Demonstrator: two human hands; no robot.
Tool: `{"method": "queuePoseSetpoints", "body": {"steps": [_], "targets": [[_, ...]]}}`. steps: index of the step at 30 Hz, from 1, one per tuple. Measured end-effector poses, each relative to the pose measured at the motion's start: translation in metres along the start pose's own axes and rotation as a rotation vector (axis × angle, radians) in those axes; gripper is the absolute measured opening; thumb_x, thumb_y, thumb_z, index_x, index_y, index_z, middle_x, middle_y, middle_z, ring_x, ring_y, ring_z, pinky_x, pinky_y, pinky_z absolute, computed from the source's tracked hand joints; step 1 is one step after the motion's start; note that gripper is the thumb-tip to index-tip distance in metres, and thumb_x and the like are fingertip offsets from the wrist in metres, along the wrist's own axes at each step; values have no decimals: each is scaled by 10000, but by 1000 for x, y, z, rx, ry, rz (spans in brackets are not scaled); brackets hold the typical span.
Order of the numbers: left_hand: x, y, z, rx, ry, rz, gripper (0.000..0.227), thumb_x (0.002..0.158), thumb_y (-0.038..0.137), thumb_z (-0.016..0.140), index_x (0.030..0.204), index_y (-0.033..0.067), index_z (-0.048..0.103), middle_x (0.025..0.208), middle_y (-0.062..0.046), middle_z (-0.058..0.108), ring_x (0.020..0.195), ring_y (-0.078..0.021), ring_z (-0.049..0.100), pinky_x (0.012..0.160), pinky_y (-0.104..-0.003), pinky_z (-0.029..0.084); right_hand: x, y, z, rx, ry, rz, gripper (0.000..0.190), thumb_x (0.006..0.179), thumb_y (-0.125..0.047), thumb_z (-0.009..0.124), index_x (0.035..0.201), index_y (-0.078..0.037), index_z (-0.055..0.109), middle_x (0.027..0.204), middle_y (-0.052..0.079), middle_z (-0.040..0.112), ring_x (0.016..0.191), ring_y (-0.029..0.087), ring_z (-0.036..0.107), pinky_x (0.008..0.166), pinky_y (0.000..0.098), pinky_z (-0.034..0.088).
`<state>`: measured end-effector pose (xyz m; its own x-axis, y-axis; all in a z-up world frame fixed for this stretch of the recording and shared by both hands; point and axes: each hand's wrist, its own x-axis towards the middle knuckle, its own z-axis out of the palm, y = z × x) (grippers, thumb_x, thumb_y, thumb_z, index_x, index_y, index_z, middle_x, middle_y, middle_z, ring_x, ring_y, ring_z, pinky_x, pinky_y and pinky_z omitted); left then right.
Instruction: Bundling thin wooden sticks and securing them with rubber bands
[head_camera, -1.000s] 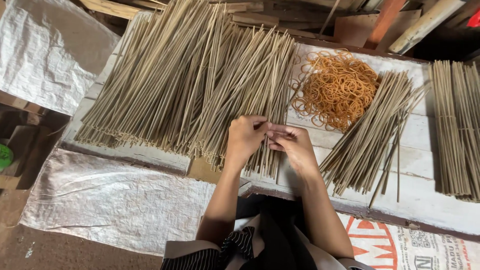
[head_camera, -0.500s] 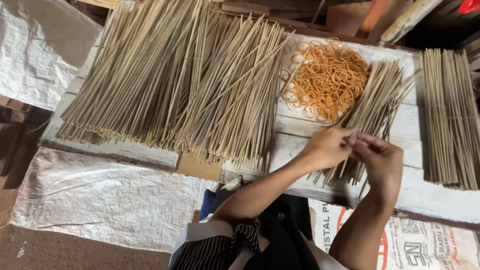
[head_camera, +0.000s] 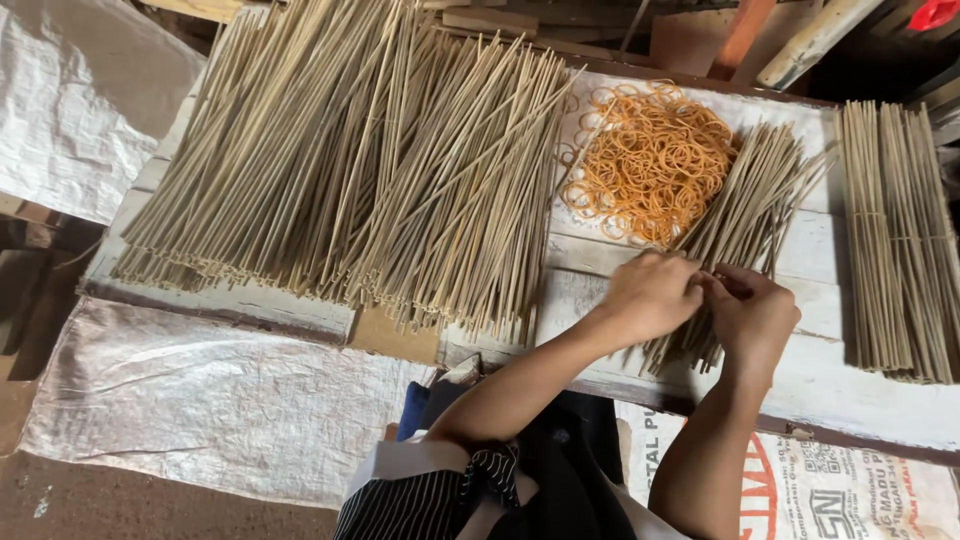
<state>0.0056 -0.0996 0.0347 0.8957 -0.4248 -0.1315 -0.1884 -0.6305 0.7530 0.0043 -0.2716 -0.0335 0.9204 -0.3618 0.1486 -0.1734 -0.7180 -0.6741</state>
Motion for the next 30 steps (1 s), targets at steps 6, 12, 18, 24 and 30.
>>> {"method": "queuePoseSetpoints", "body": {"steps": [6, 12, 18, 24, 30], "targets": [[-38, -75, -45, 277, 492, -243, 221, 882, 191, 629, 857, 57, 803, 752, -224, 743, 782, -425, 765, 646, -537, 618, -32, -83, 32, 351, -131, -334, 183, 861, -76, 885, 1026, -65, 806, 904, 201, 759, 845, 354, 741, 714, 443, 585], [-108, -120, -117, 326, 773, -399, 228, 910, 18, 682, 1117, -39, 759, 873, -253, 754, 790, -429, 760, 662, -546, 630, -58, -154, 112, 298, -551, -215, 140, 862, -195, 782, 955, -100, 826, 860, 148, 793, 718, 314, 764, 621, 408, 606], [-84, -193, -91, 456, 851, -438, 169, 825, 93, 797, 990, 130, 793, 862, -121, 729, 750, -346, 757, 625, -494, 639, -63, -181, 118, 147, -554, -108, 220, 817, -376, 834, 864, -160, 833, 842, 130, 779, 826, 341, 760, 692, 420, 624], [-79, -173, -101, 406, 845, -388, 42, 869, 85, 742, 904, 83, 764, 825, -195, 710, 704, -419, 747, 598, -553, 622, -65, -179, 123, 465, -638, 106, 293, 875, -254, 806, 968, 22, 781, 850, 203, 766, 775, 253, 745, 697, 350, 648], [-85, -119, -111, -67, 715, -204, 172, 941, 114, 674, 1053, 45, 786, 918, -231, 756, 775, -479, 743, 647, -503, 619, -46, -149, 150, 936, -536, 291, 210, 850, -134, 791, 1007, -1, 746, 807, 118, 761, 643, 174, 750, 589, 292, 658]]}}
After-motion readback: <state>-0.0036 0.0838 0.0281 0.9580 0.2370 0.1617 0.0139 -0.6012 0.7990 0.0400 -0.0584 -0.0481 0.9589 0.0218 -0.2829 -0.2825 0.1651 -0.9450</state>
